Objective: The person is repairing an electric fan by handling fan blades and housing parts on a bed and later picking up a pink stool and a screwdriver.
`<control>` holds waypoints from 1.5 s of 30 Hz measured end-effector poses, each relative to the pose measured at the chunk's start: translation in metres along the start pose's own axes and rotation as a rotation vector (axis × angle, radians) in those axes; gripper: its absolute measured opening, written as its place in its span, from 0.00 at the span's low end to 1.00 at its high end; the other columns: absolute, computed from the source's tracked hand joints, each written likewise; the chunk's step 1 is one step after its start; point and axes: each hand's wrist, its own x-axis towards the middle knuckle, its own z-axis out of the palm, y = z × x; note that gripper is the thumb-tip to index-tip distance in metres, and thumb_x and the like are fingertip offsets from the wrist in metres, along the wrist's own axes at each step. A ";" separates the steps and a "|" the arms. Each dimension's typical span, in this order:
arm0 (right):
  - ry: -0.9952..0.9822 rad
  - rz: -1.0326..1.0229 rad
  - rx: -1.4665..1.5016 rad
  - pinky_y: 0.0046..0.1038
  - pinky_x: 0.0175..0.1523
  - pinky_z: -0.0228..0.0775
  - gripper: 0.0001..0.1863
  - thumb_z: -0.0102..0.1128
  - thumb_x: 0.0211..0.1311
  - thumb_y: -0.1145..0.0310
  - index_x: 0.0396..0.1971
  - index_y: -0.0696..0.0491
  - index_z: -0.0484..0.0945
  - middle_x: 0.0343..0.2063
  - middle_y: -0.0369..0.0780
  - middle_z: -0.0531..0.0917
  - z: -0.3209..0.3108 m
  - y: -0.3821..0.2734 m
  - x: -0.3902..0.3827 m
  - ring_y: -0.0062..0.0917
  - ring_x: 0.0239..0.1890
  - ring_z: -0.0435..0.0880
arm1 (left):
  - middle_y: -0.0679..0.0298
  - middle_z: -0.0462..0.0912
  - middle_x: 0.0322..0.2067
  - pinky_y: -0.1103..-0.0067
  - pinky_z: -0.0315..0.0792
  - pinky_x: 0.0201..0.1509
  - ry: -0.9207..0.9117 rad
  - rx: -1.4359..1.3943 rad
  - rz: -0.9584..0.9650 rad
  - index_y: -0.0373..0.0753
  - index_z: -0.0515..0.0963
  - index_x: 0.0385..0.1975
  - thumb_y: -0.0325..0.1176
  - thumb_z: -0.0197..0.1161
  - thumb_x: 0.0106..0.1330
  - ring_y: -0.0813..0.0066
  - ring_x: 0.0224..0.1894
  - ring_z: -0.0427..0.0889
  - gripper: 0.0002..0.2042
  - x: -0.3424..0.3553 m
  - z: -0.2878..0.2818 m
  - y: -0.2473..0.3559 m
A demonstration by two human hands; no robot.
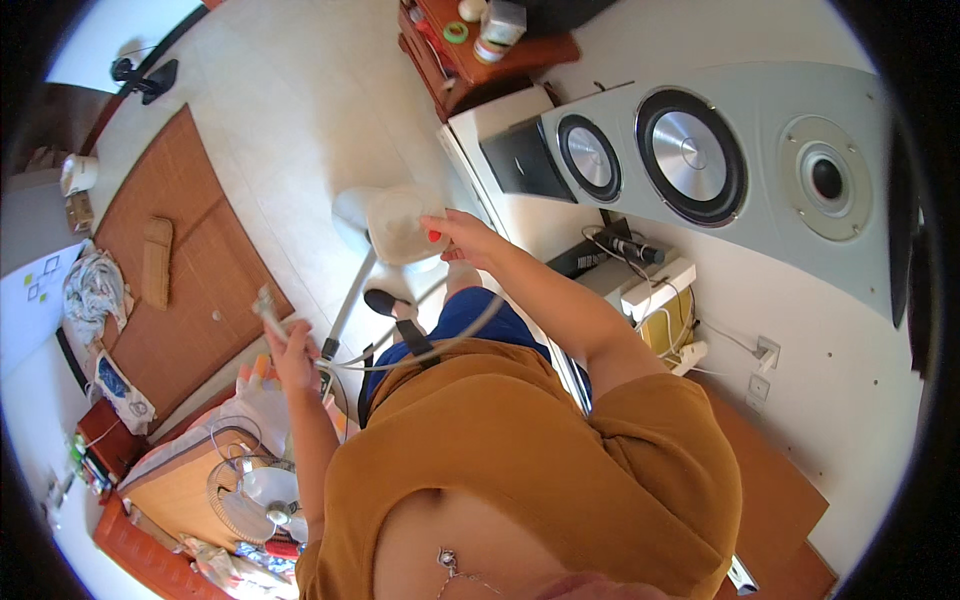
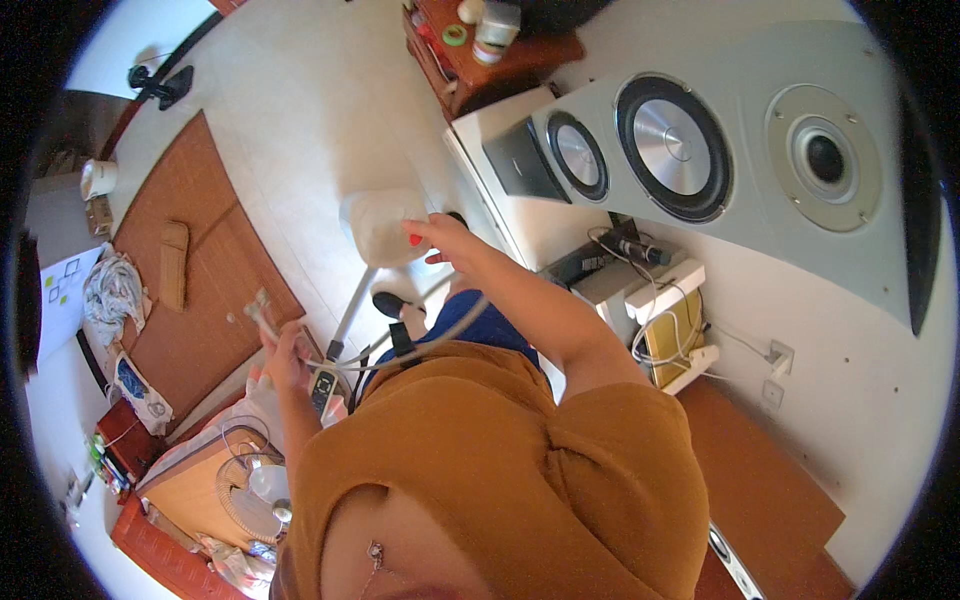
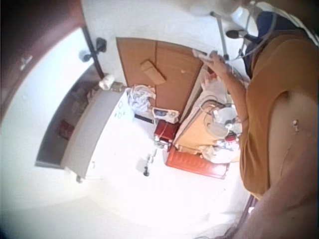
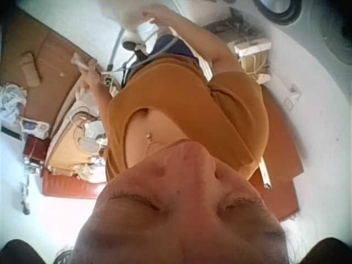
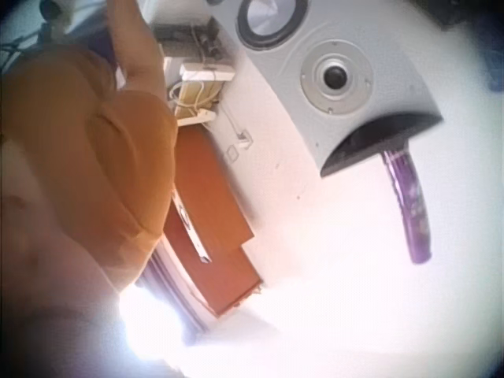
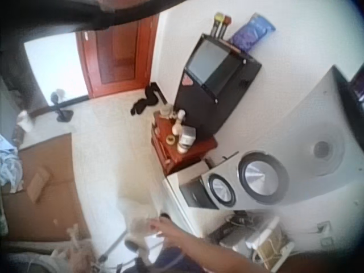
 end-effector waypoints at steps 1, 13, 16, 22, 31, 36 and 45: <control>0.044 0.066 0.057 0.22 0.35 0.64 0.18 0.58 0.51 0.52 0.35 0.50 0.72 0.28 0.31 0.73 -0.012 0.013 0.019 0.17 0.27 0.70 | 0.64 0.70 0.23 0.89 0.56 0.12 0.089 0.052 -0.016 0.43 0.47 0.61 0.21 0.53 0.54 0.87 0.14 0.63 0.34 0.002 -0.016 -0.016; 0.487 0.027 0.722 0.33 0.38 0.69 0.20 0.57 0.52 0.47 0.34 0.49 0.69 0.33 0.39 0.71 -0.139 0.046 0.229 0.31 0.32 0.70 | 0.63 0.73 0.23 0.85 0.65 0.18 0.216 0.605 -0.160 0.44 0.42 0.63 0.21 0.53 0.51 0.81 0.17 0.69 0.38 -0.033 0.057 -0.089; 0.547 -0.004 0.754 0.33 0.35 0.71 0.20 0.53 0.54 0.46 0.35 0.48 0.69 0.33 0.42 0.71 -0.173 0.023 0.289 0.33 0.28 0.72 | 0.64 0.72 0.22 0.86 0.64 0.19 0.222 0.640 -0.194 0.44 0.41 0.63 0.20 0.52 0.52 0.81 0.17 0.67 0.38 -0.034 0.073 -0.107; 0.663 -0.007 1.004 0.36 0.46 0.69 0.18 0.48 0.57 0.48 0.37 0.46 0.69 0.44 0.43 0.67 -0.224 -0.028 0.372 0.34 0.42 0.69 | 0.67 0.69 0.23 0.88 0.62 0.21 0.313 0.493 -0.393 0.47 0.39 0.63 0.19 0.51 0.52 0.83 0.20 0.66 0.40 -0.019 0.097 -0.125; 0.859 -0.050 1.234 0.37 0.48 0.69 0.14 0.43 0.61 0.61 0.45 0.47 0.69 0.55 0.36 0.61 -0.287 -0.037 0.428 0.33 0.53 0.62 | 0.67 0.69 0.22 0.87 0.62 0.20 0.326 0.346 -0.517 0.48 0.38 0.63 0.20 0.52 0.53 0.84 0.19 0.66 0.39 -0.009 0.122 -0.151; 0.871 -0.031 1.067 0.43 0.58 0.55 0.19 0.36 0.63 0.60 0.53 0.47 0.62 0.57 0.37 0.59 -0.239 -0.061 0.414 0.35 0.57 0.57 | 0.66 0.70 0.23 0.87 0.63 0.21 0.383 0.294 -0.454 0.48 0.37 0.64 0.21 0.53 0.54 0.83 0.20 0.67 0.40 -0.019 0.119 -0.170; -0.186 0.016 -0.350 0.20 0.36 0.67 0.16 0.50 0.58 0.59 0.42 0.52 0.71 0.32 0.36 0.77 -0.082 0.032 0.219 0.18 0.33 0.75 | 0.66 0.71 0.24 0.82 0.65 0.29 0.242 0.335 -0.193 0.44 0.38 0.63 0.25 0.56 0.55 0.81 0.26 0.70 0.39 0.002 0.102 -0.127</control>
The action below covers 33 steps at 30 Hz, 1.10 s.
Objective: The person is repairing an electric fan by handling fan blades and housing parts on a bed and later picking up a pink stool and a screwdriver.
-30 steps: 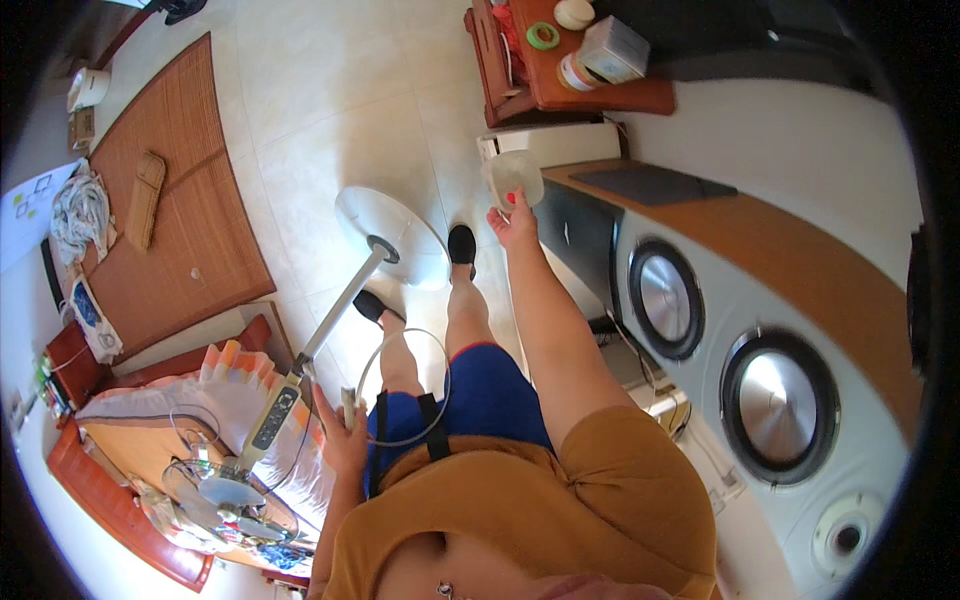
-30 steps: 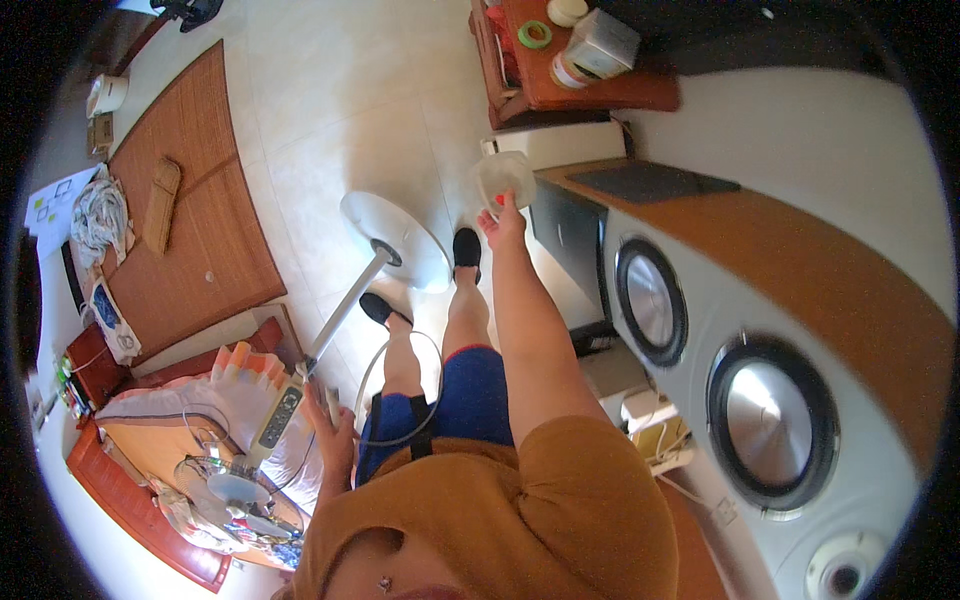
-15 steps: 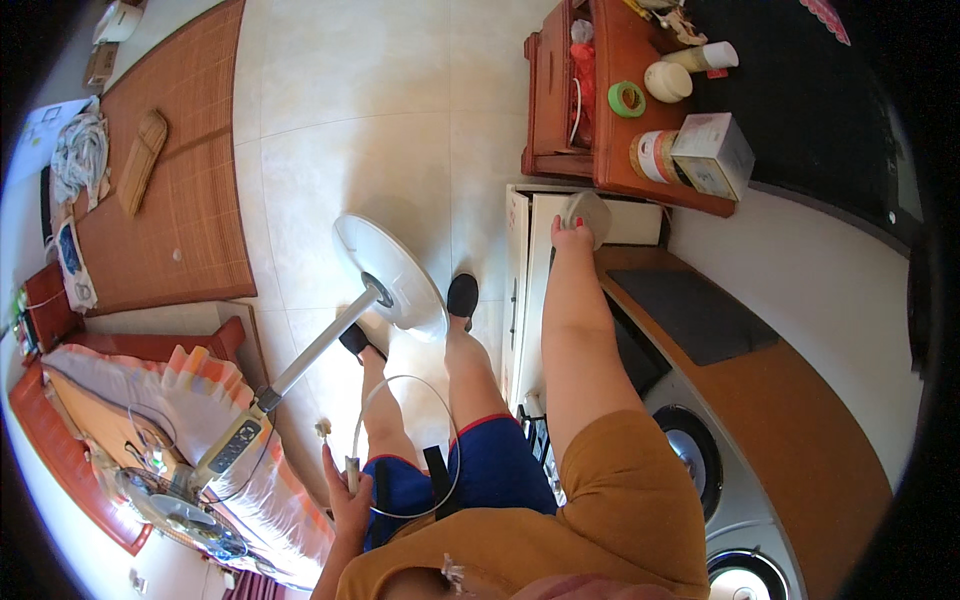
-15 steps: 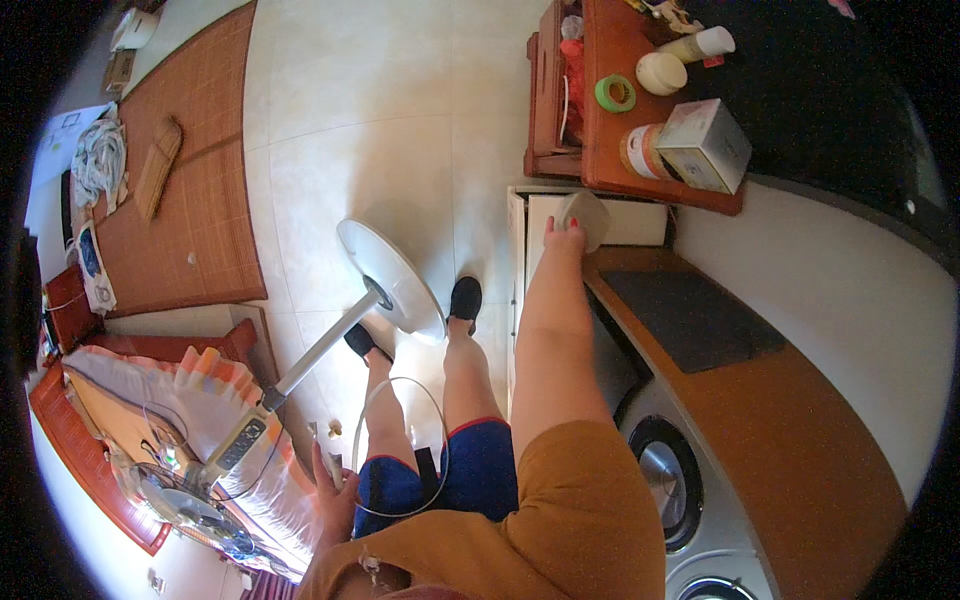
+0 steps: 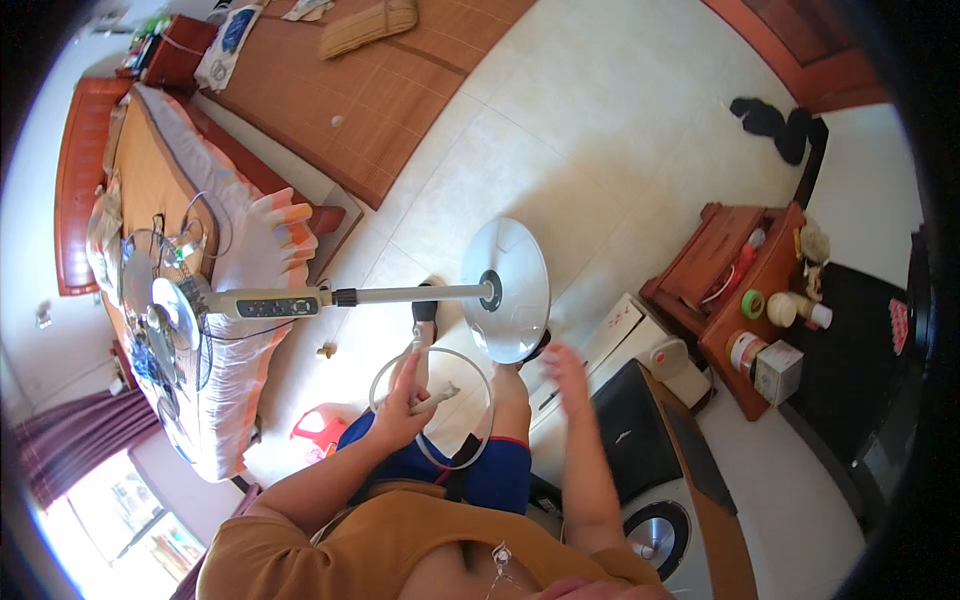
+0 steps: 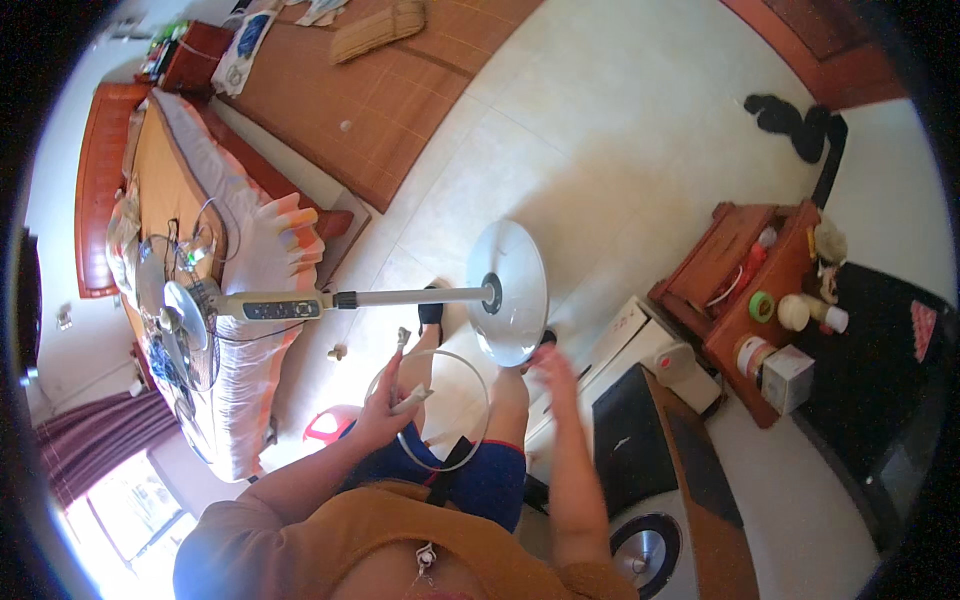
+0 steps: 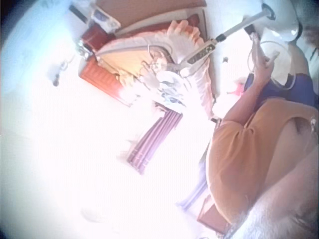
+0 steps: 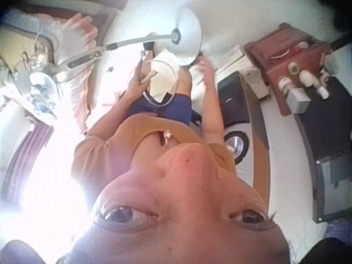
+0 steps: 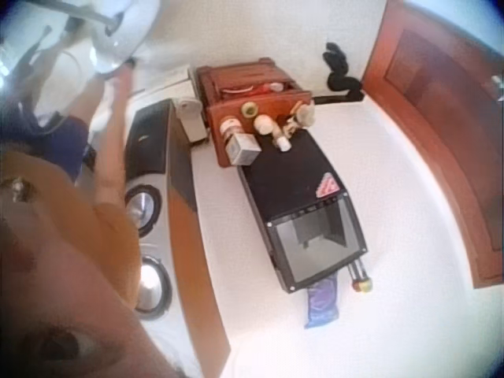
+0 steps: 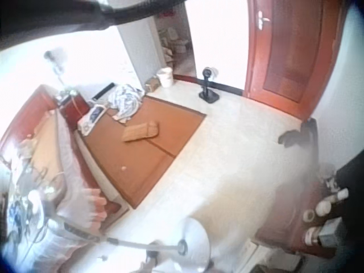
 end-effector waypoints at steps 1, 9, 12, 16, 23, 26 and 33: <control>-0.278 -0.016 -0.041 0.23 0.43 0.67 0.18 0.49 0.60 0.60 0.46 0.54 0.69 0.38 0.38 0.76 0.033 0.000 -0.033 0.21 0.39 0.74 | 0.67 0.70 0.22 0.82 0.65 0.28 0.035 -0.005 0.055 0.46 0.39 0.63 0.23 0.57 0.54 0.82 0.24 0.69 0.40 -0.001 -0.002 -0.009; -0.607 -0.009 -0.270 0.20 0.33 0.67 0.13 0.48 0.60 0.71 0.44 0.58 0.66 0.27 0.37 0.78 0.193 0.025 -0.138 0.18 0.28 0.76 | 0.62 0.75 0.25 0.81 0.72 0.35 0.047 -0.147 0.071 0.43 0.42 0.63 0.22 0.61 0.47 0.72 0.24 0.76 0.43 -0.027 -0.062 0.023; -0.499 -0.152 -0.634 0.16 0.31 0.65 0.10 0.47 0.60 0.73 0.41 0.58 0.69 0.25 0.34 0.74 0.220 0.000 -0.152 0.15 0.27 0.74 | 0.59 0.75 0.28 0.81 0.72 0.32 0.143 -0.333 0.210 0.43 0.40 0.63 0.21 0.59 0.50 0.75 0.24 0.75 0.42 -0.030 -0.082 -0.013; -0.271 -0.487 -0.931 0.18 0.26 0.64 0.06 0.51 0.57 0.71 0.31 0.58 0.75 0.16 0.37 0.75 0.255 -0.038 -0.176 0.17 0.19 0.73 | 0.61 0.75 0.29 0.82 0.71 0.31 0.132 -0.659 0.140 0.42 0.38 0.63 0.22 0.58 0.54 0.80 0.25 0.73 0.40 -0.055 -0.147 -0.004; -0.531 -0.569 -1.039 0.28 0.31 0.64 0.07 0.55 0.53 0.68 0.30 0.54 0.76 0.22 0.41 0.77 0.332 -0.063 -0.218 0.34 0.24 0.74 | 0.70 0.75 0.29 0.86 0.66 0.37 -0.099 -0.740 0.102 0.37 0.73 0.43 0.31 0.59 0.58 0.86 0.31 0.70 0.14 -0.081 -0.229 -0.030; -0.566 -0.581 -1.107 0.31 0.38 0.67 0.07 0.54 0.53 0.69 0.31 0.54 0.75 0.30 0.42 0.78 0.341 -0.062 -0.216 0.37 0.33 0.75 | 0.71 0.75 0.25 0.87 0.66 0.32 -0.176 -0.689 0.111 0.35 0.76 0.39 0.32 0.58 0.60 0.87 0.28 0.70 0.11 -0.095 -0.245 -0.030; -0.702 -0.853 -1.469 0.32 0.37 0.66 0.09 0.58 0.49 0.70 0.31 0.55 0.75 0.27 0.42 0.78 0.341 -0.099 -0.231 0.37 0.31 0.76 | 0.69 0.77 0.25 0.87 0.67 0.31 -0.185 -0.813 0.274 0.37 0.75 0.32 0.32 0.55 0.62 0.86 0.27 0.72 0.06 -0.123 -0.225 -0.048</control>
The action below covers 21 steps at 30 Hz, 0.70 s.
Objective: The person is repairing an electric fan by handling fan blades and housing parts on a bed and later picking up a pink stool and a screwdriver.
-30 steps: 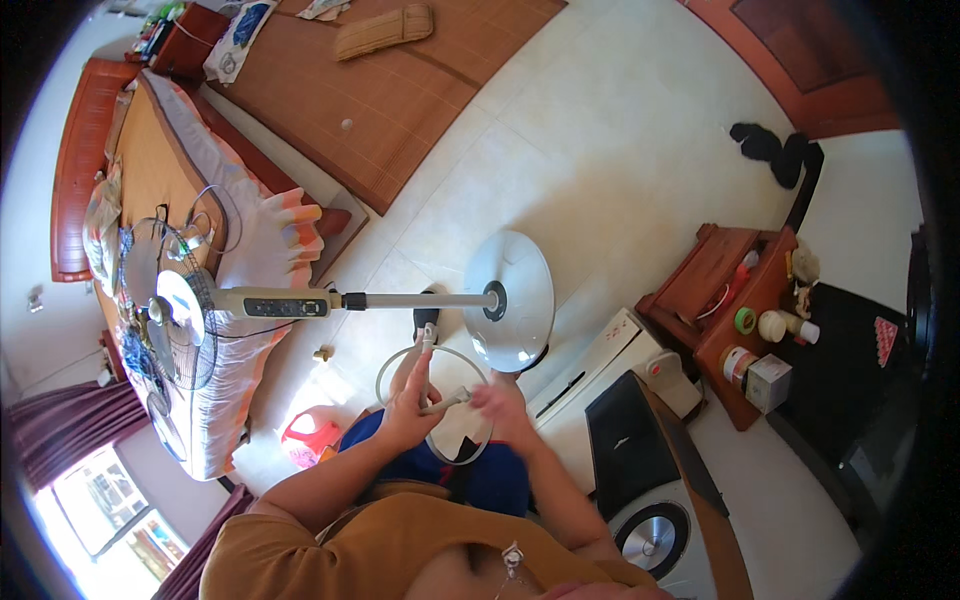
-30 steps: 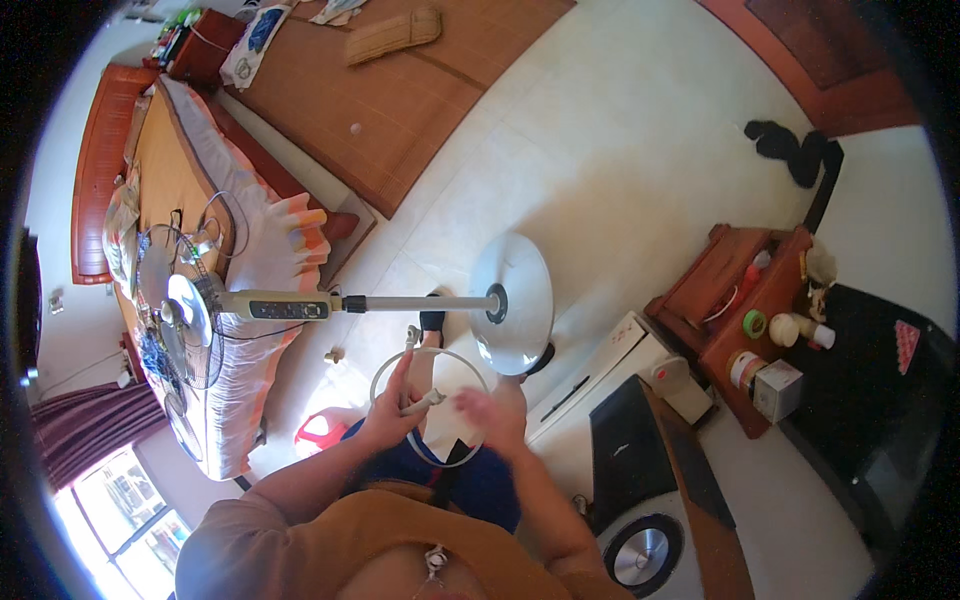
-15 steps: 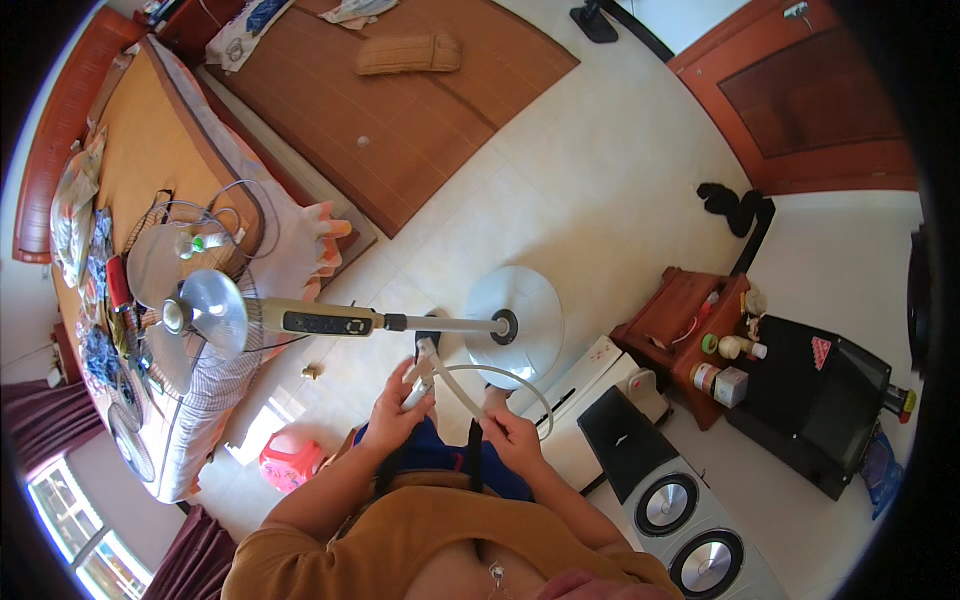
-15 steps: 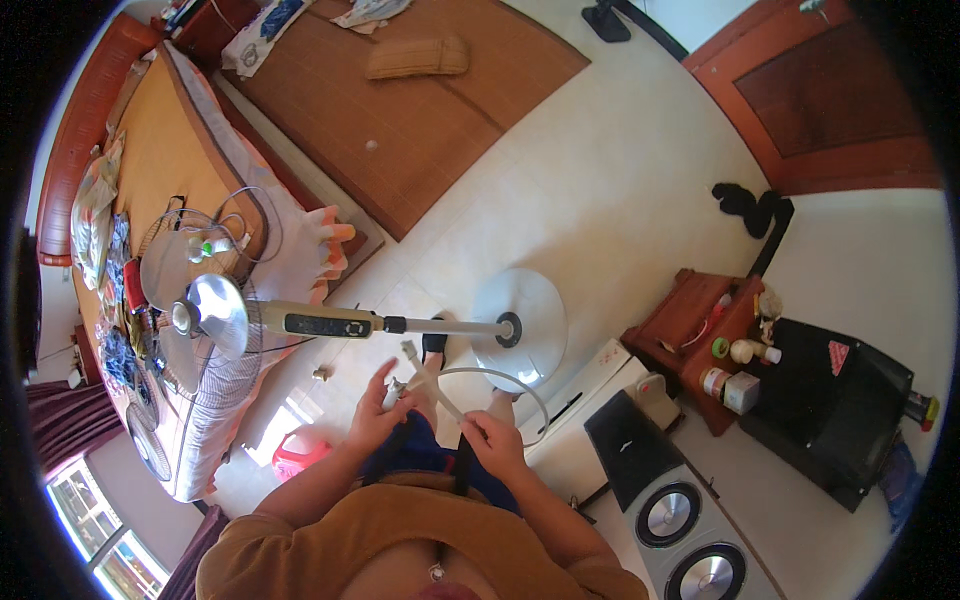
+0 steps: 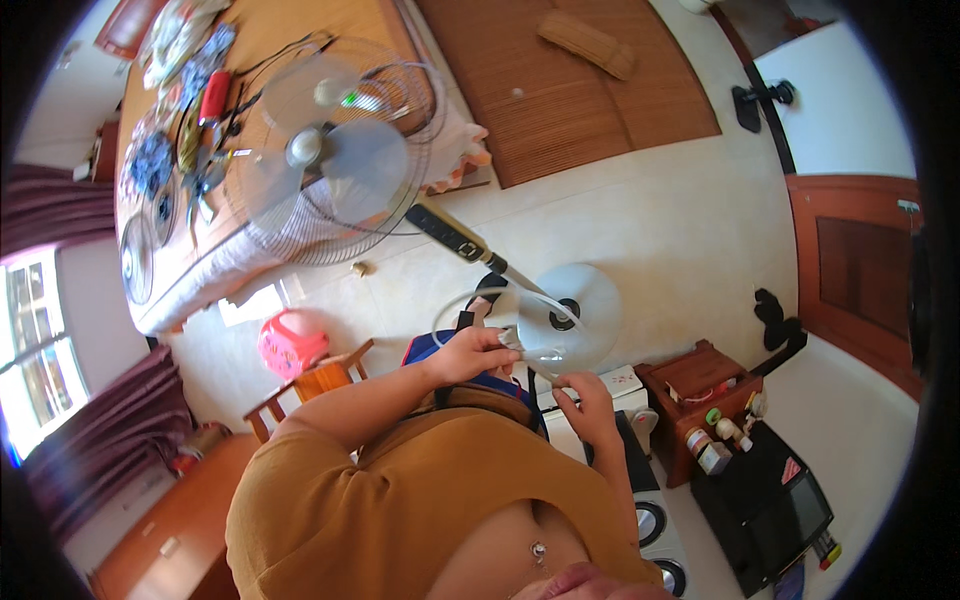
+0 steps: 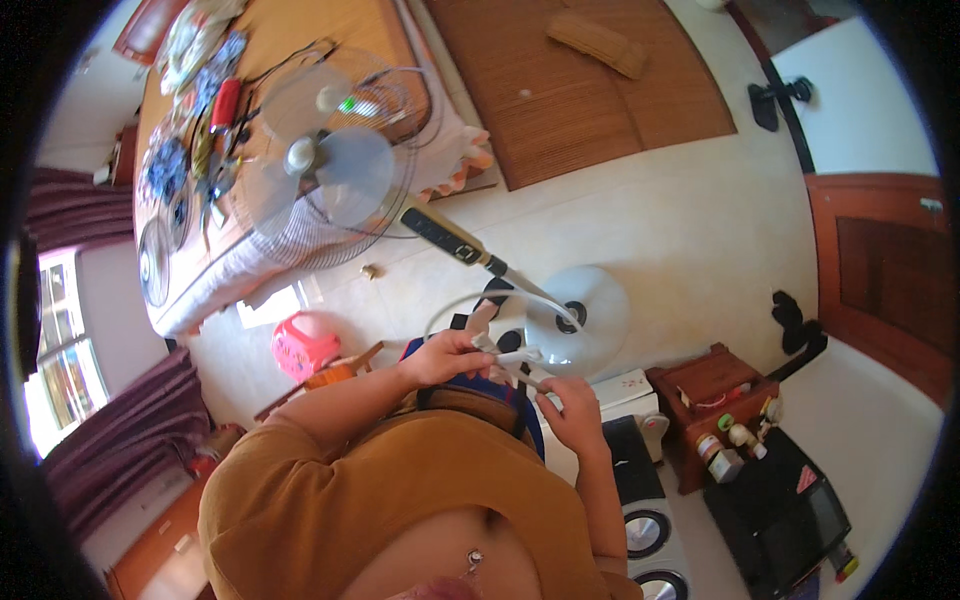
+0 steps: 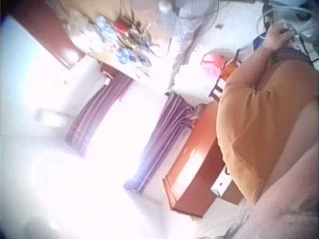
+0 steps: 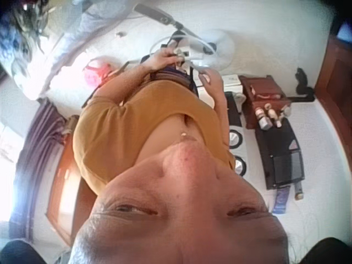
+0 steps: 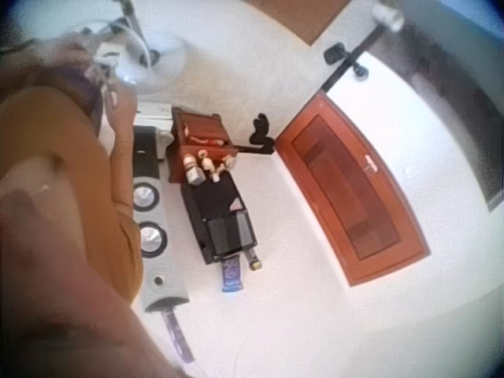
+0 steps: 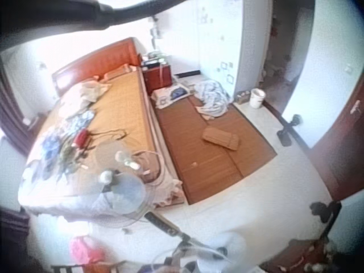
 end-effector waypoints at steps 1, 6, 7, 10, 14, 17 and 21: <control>-0.031 -0.029 0.006 0.32 0.37 0.66 0.09 0.58 0.49 0.70 0.31 0.55 0.75 0.27 0.42 0.78 0.000 -0.009 -0.004 0.37 0.31 0.76 | 0.70 0.77 0.24 0.87 0.66 0.31 0.005 0.016 -0.012 0.37 0.75 0.31 0.33 0.55 0.62 0.86 0.26 0.71 0.07 -0.008 0.006 0.004; 0.046 0.110 0.104 0.29 0.26 0.63 0.11 0.60 0.49 0.65 0.28 0.57 0.75 0.19 0.43 0.75 0.013 -0.012 -0.039 0.35 0.21 0.73 | 0.70 0.76 0.22 0.87 0.66 0.29 -0.080 0.090 -0.004 0.37 0.74 0.30 0.36 0.56 0.61 0.86 0.25 0.71 0.08 -0.020 0.045 -0.023; 0.016 0.110 0.057 0.29 0.26 0.62 0.11 0.59 0.50 0.65 0.26 0.57 0.75 0.18 0.44 0.74 0.014 -0.014 -0.044 0.35 0.20 0.72 | 0.70 0.76 0.22 0.87 0.66 0.29 -0.095 0.110 -0.023 0.38 0.74 0.31 0.37 0.57 0.61 0.86 0.25 0.71 0.09 -0.027 0.052 -0.027; -0.008 0.041 0.016 0.30 0.25 0.61 0.10 0.58 0.51 0.64 0.24 0.57 0.76 0.16 0.44 0.73 0.014 -0.031 -0.058 0.36 0.19 0.72 | 0.70 0.75 0.22 0.87 0.67 0.29 -0.043 -0.003 0.072 0.38 0.74 0.34 0.36 0.56 0.61 0.86 0.26 0.72 0.09 -0.055 0.067 -0.036; -0.036 -0.034 0.028 0.29 0.26 0.63 0.11 0.57 0.52 0.63 0.28 0.56 0.77 0.17 0.44 0.75 0.023 -0.038 -0.081 0.35 0.19 0.72 | 0.71 0.74 0.21 0.86 0.66 0.30 -0.059 -0.015 0.153 0.38 0.74 0.35 0.38 0.55 0.62 0.85 0.26 0.71 0.10 -0.085 0.074 -0.049; -0.110 -0.075 0.000 0.27 0.27 0.64 0.12 0.57 0.52 0.63 0.33 0.55 0.77 0.17 0.42 0.75 0.025 -0.046 -0.084 0.32 0.19 0.71 | 0.71 0.73 0.20 0.85 0.64 0.28 -0.032 0.043 0.227 0.38 0.74 0.33 0.41 0.55 0.62 0.85 0.25 0.70 0.12 -0.116 0.080 -0.053; -0.176 -0.112 -0.054 0.26 0.27 0.64 0.09 0.59 0.50 0.67 0.30 0.56 0.76 0.17 0.41 0.75 0.030 -0.068 -0.080 0.27 0.19 0.71 | 0.68 0.73 0.18 0.83 0.65 0.28 0.078 0.180 0.236 0.36 0.73 0.26 0.44 0.54 0.62 0.83 0.23 0.70 0.15 -0.151 0.077 -0.059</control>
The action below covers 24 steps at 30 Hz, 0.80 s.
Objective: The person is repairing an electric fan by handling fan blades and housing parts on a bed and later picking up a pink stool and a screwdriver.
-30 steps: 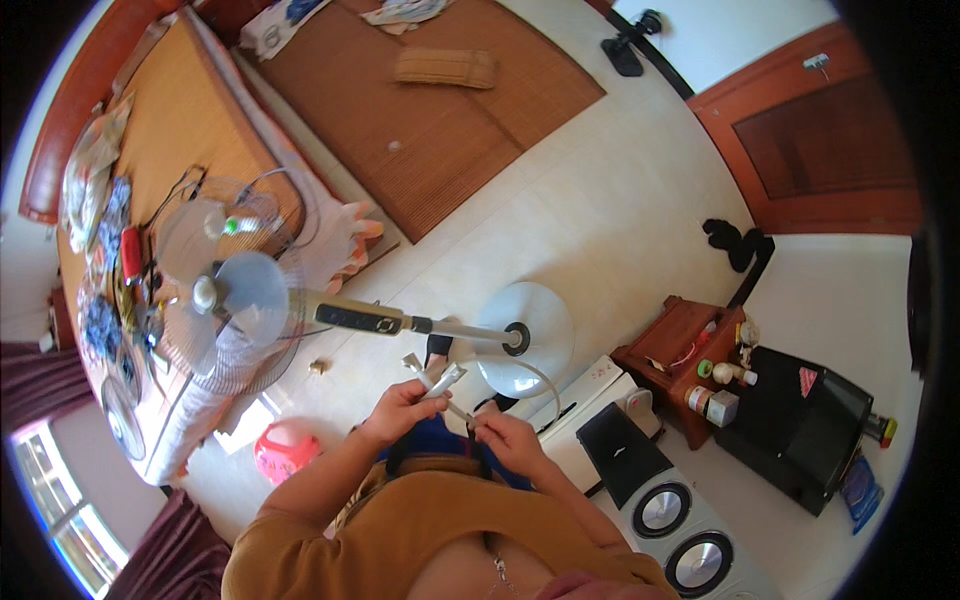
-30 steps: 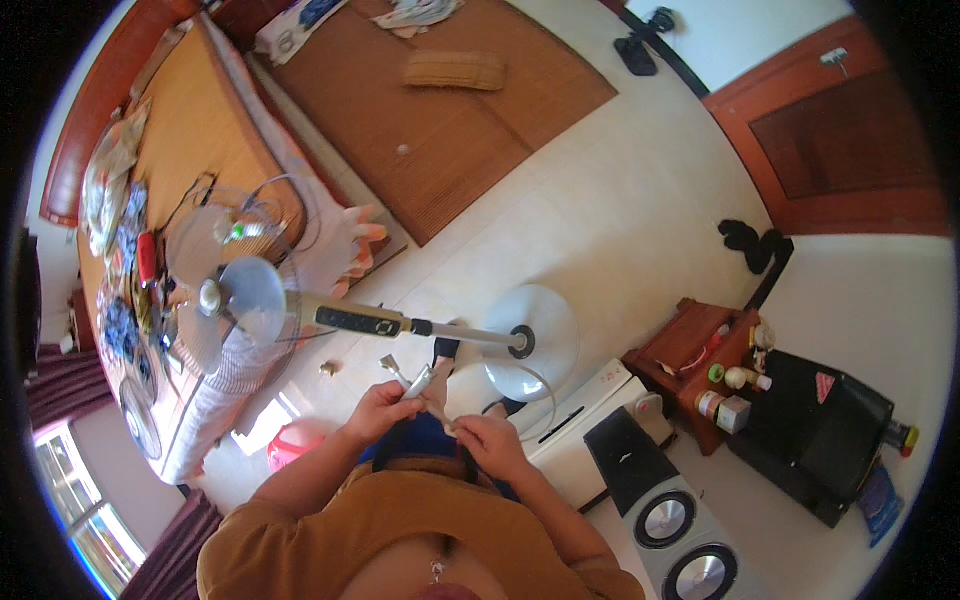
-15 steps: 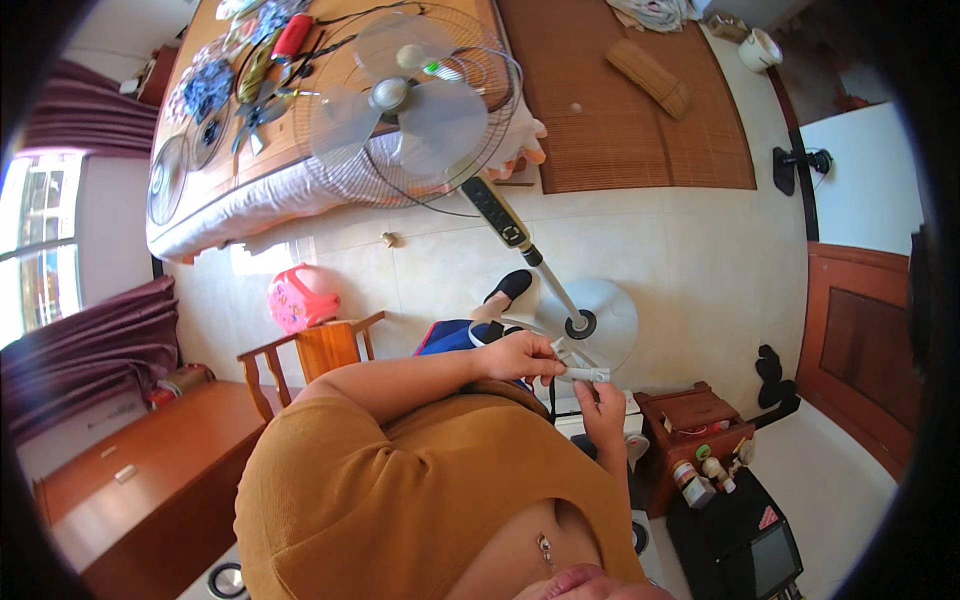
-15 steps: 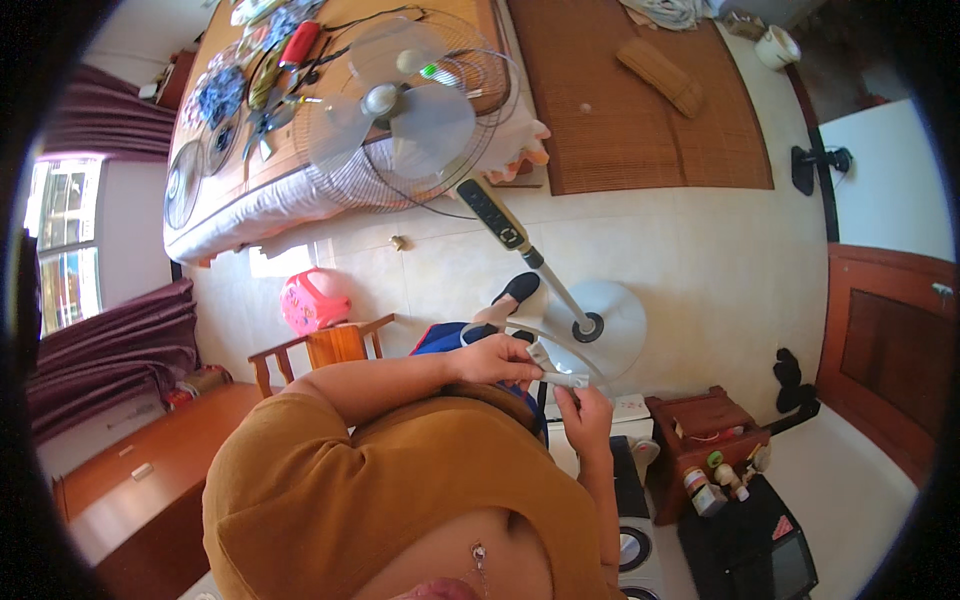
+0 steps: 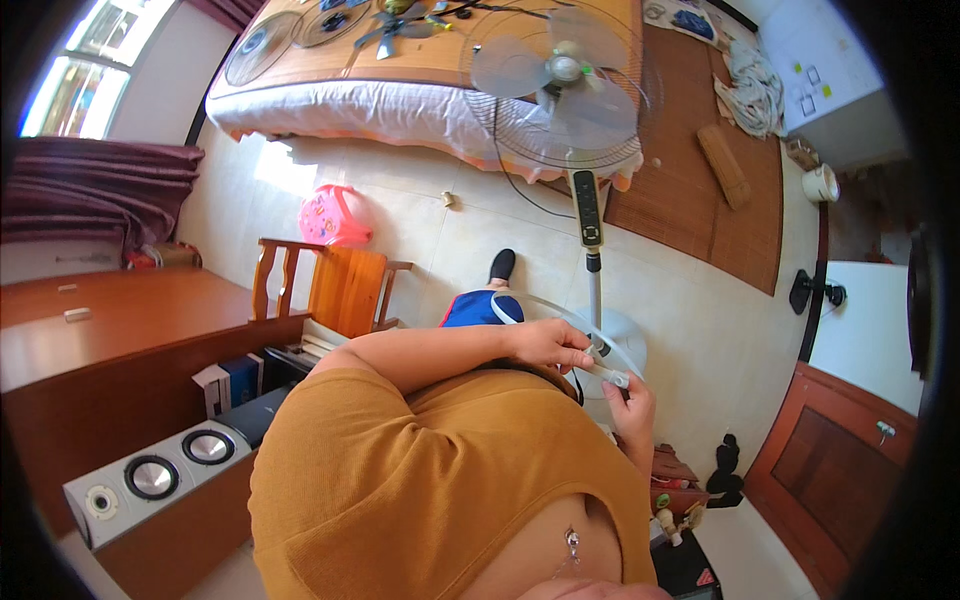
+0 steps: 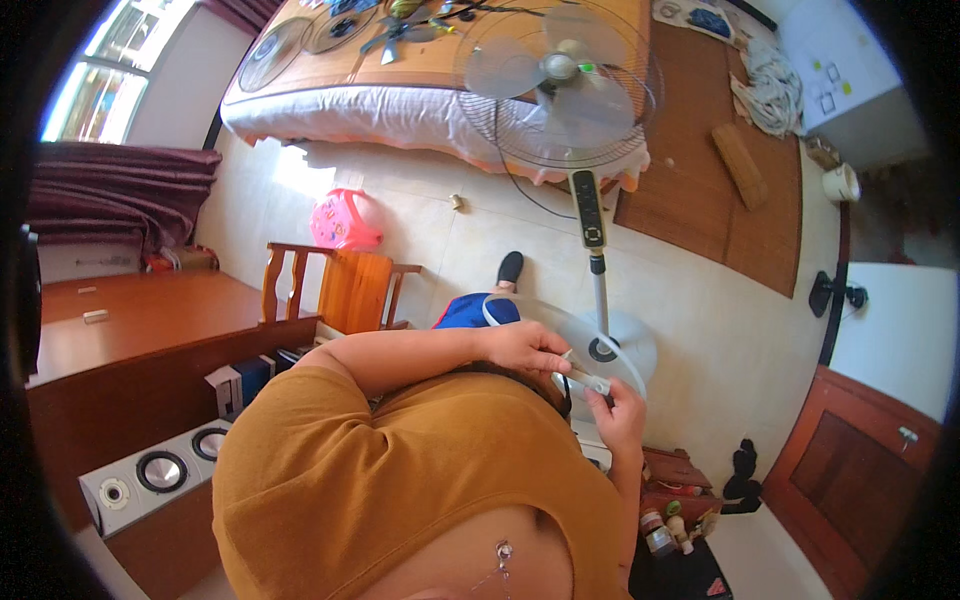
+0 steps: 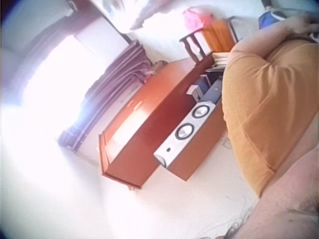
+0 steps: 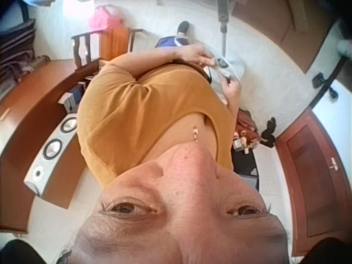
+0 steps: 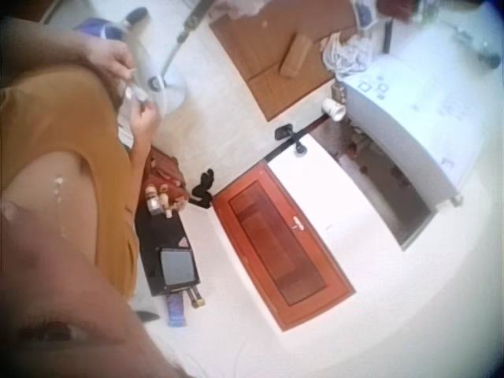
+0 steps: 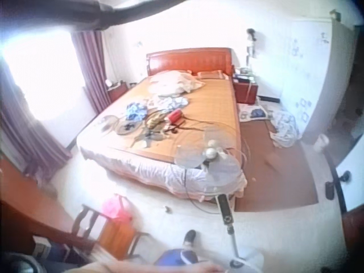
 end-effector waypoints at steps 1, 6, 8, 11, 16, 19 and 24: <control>-0.059 0.014 -0.093 0.25 0.26 0.64 0.09 0.60 0.49 0.69 0.29 0.56 0.75 0.18 0.41 0.75 0.001 -0.006 0.000 0.27 0.19 0.72 | 0.67 0.73 0.17 0.83 0.65 0.28 0.006 0.040 0.021 0.35 0.72 0.24 0.44 0.54 0.62 0.82 0.23 0.70 0.16 -0.006 0.001 -0.005; -0.076 -0.069 -0.026 0.23 0.25 0.63 0.11 0.61 0.45 0.76 0.31 0.58 0.74 0.19 0.42 0.74 0.034 -0.049 0.033 0.24 0.19 0.72 | 0.66 0.74 0.17 0.82 0.66 0.29 0.046 -0.025 0.106 0.34 0.73 0.25 0.44 0.54 0.62 0.80 0.23 0.72 0.16 -0.033 -0.028 -0.030; -0.082 -0.145 -0.005 0.23 0.25 0.62 0.10 0.60 0.45 0.77 0.31 0.58 0.74 0.19 0.41 0.74 0.049 -0.061 0.050 0.23 0.19 0.71 | 0.66 0.75 0.18 0.82 0.67 0.29 0.069 -0.025 0.110 0.34 0.74 0.27 0.43 0.54 0.62 0.79 0.24 0.72 0.16 -0.049 -0.046 -0.027; -0.159 -0.105 0.067 0.23 0.25 0.63 0.10 0.59 0.45 0.78 0.30 0.58 0.74 0.19 0.41 0.74 0.076 -0.081 0.079 0.23 0.19 0.71 | 0.65 0.75 0.19 0.82 0.67 0.30 0.127 -0.056 0.108 0.35 0.75 0.30 0.43 0.54 0.62 0.80 0.24 0.73 0.15 -0.077 -0.079 -0.030; -0.268 -0.098 0.027 0.22 0.27 0.64 0.09 0.58 0.45 0.76 0.30 0.56 0.74 0.20 0.41 0.76 0.118 -0.143 0.141 0.24 0.20 0.73 | 0.68 0.72 0.17 0.82 0.64 0.27 0.345 -0.240 0.185 0.41 0.69 0.49 0.37 0.58 0.59 0.82 0.22 0.69 0.18 -0.134 -0.139 -0.030; -0.389 -0.069 -0.104 0.24 0.27 0.66 0.11 0.57 0.43 0.77 0.31 0.55 0.74 0.21 0.41 0.77 0.141 -0.179 0.167 0.28 0.21 0.75 | 0.69 0.68 0.15 0.82 0.61 0.26 0.408 -0.089 0.207 0.43 0.68 0.50 0.35 0.60 0.58 0.83 0.20 0.65 0.20 -0.162 -0.169 -0.036; -0.468 -0.144 -0.112 0.23 0.27 0.64 0.11 0.57 0.42 0.77 0.31 0.56 0.74 0.21 0.41 0.76 0.177 -0.207 0.201 0.27 0.20 0.74 | 0.67 0.68 0.14 0.79 0.62 0.24 0.542 0.038 0.273 0.46 0.72 0.45 0.42 0.65 0.51 0.77 0.19 0.68 0.21 -0.196 -0.206 -0.050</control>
